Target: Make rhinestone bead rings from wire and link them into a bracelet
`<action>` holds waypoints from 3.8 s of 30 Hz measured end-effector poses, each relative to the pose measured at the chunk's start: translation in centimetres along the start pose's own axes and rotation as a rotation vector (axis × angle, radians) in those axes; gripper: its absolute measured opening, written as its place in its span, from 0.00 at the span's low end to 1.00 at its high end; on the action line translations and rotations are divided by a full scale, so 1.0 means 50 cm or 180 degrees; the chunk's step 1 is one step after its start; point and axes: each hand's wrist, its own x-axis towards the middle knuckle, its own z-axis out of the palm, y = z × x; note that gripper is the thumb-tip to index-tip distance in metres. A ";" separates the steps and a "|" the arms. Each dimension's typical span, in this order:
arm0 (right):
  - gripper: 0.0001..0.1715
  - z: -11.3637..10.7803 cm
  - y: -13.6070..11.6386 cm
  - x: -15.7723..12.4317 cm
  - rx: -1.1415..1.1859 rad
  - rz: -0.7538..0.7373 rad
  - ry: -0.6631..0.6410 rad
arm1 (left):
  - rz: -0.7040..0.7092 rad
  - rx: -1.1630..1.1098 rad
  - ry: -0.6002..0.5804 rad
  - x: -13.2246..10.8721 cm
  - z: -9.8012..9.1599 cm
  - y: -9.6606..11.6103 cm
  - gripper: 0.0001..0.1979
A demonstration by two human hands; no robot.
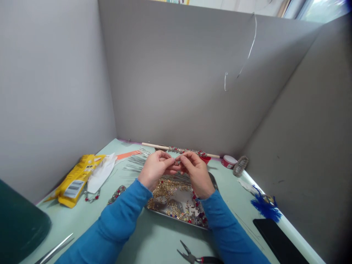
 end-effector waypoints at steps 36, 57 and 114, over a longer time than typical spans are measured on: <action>0.05 -0.012 0.001 -0.002 -0.0035 0.0108 -0.0503 | -0.0223 0.0453 -0.0284 -0.010 -0.003 0.020 0.06; 0.04 -0.001 0.008 -0.004 -0.0221 -0.0086 -0.0331 | -0.0088 0.0163 0.0032 -0.007 0.005 0.005 0.06; 0.06 -0.012 0.014 -0.004 -0.0741 -0.0177 -0.0435 | -0.0409 0.0315 -0.0228 -0.008 -0.009 0.013 0.06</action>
